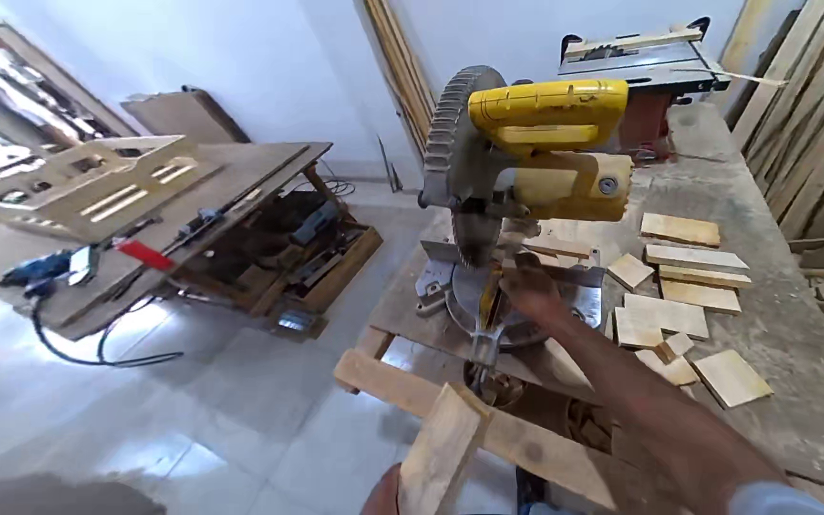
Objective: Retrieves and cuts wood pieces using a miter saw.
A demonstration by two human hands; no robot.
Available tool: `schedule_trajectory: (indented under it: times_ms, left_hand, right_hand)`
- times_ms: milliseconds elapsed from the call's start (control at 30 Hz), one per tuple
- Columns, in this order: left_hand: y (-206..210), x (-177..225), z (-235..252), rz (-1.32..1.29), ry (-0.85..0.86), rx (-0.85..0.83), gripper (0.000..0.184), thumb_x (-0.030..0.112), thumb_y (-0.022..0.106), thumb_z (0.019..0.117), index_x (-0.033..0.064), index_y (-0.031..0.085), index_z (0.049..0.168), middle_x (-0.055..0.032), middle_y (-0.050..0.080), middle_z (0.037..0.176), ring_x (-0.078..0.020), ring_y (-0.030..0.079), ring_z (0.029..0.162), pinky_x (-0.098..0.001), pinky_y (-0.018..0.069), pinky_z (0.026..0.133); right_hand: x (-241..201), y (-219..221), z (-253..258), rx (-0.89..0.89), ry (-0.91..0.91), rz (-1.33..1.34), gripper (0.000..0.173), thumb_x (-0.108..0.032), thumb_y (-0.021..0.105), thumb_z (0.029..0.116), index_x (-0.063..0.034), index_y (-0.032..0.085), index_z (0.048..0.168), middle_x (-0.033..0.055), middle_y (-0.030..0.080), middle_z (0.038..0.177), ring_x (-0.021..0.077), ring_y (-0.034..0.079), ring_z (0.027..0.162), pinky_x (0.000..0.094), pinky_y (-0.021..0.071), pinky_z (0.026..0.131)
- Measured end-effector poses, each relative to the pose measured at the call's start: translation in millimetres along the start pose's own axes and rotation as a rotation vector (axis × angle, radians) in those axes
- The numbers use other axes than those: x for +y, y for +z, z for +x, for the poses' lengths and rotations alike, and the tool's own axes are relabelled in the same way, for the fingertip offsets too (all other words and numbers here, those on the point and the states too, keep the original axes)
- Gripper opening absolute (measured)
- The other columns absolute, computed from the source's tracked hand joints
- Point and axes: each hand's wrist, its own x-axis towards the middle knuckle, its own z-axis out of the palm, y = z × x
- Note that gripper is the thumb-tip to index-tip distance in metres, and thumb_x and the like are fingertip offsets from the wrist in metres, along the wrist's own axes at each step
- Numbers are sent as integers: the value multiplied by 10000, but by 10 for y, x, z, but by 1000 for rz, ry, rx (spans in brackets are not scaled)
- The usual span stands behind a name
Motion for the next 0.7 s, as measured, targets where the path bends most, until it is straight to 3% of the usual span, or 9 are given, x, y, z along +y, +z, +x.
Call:
schedule_trajectory:
  times_ms: [33, 100, 133, 167, 233, 333, 467, 600, 700]
  left_hand:
    - [-118, 17, 219, 79, 24, -2, 1041, 557, 916, 618, 10, 531, 1416, -220, 636, 1311, -361, 622, 1215, -579, 502, 1042]
    - [-341, 56, 685, 202, 81, -5, 1048, 589, 898, 616, 25, 535, 1422, -220, 625, 1332, -383, 604, 1237, -588, 483, 1056]
    - [-434, 78, 897, 242, 107, -2, 1050, 598, 892, 612, 35, 536, 1424, -216, 628, 1326, -389, 604, 1232, -593, 486, 1047]
    - [-518, 96, 1090, 266, 130, -4, 1063, 604, 890, 610, 38, 531, 1434, -217, 626, 1325, -396, 604, 1228, -602, 489, 1037]
    - [-626, 128, 1484, 294, 191, -5, 1093, 625, 888, 598, 32, 521, 1440, -231, 620, 1327, -414, 603, 1220, -621, 494, 1019]
    - [-732, 215, 2073, 303, 273, -53, 1131, 590, 901, 613, 22, 466, 1489, -276, 583, 1362, -463, 572, 1249, -669, 459, 1036]
    - [-718, 430, 2893, 366, 471, -165, 1035, 516, 916, 625, 50, 502, 1451, -276, 603, 1315, -477, 590, 1202, -706, 466, 986]
    - [-646, 728, 3622, 511, 716, -202, 1017, 535, 927, 600, 68, 537, 1415, -281, 618, 1272, -504, 603, 1161, -735, 482, 924]
    - [-562, 920, 3936, 598, 827, -235, 943, 495, 949, 588, 71, 572, 1342, -269, 636, 1198, -500, 619, 1107, -731, 500, 871]
  right_hand:
    - [120, 158, 197, 69, -57, -93, 597, -383, 586, 1029, -66, 477, 1523, 170, 432, 1595, 345, 478, 1426, 533, 466, 1105]
    - [368, 464, 418, 388, -260, -204, 407, -245, 652, 978, -7, 662, 1308, 225, 620, 1381, 372, 690, 1144, 501, 610, 874]
    - [423, 522, 417, 454, -324, -226, 309, -187, 682, 953, -9, 705, 1204, 219, 672, 1269, 356, 728, 1023, 483, 634, 788]
    - [423, 520, 307, 366, -297, -248, 286, -172, 654, 973, -26, 696, 1215, 193, 664, 1261, 337, 715, 1034, 477, 628, 817]
    - [353, 411, -112, 116, -125, -189, 347, -247, 591, 1032, -60, 647, 1318, 156, 646, 1317, 320, 669, 1144, 506, 576, 950]
    - [262, 234, -943, -112, 250, 122, 466, -452, 569, 1031, -91, 607, 1323, 133, 698, 1139, 278, 699, 1017, 498, 578, 915]
    - [298, 149, -2406, -314, 511, 339, 447, -448, 554, 1029, -121, 610, 1329, 131, 709, 1075, 273, 703, 971, 520, 571, 901]
    - [223, 382, -3728, -303, 851, 318, 417, -449, 534, 1038, -134, 647, 1287, 87, 728, 945, 232, 720, 813, 492, 605, 803]
    - [478, 840, -4242, -256, 1193, 377, 439, -437, 533, 1036, -64, 663, 1228, 125, 731, 948, 277, 722, 826, 534, 593, 822]
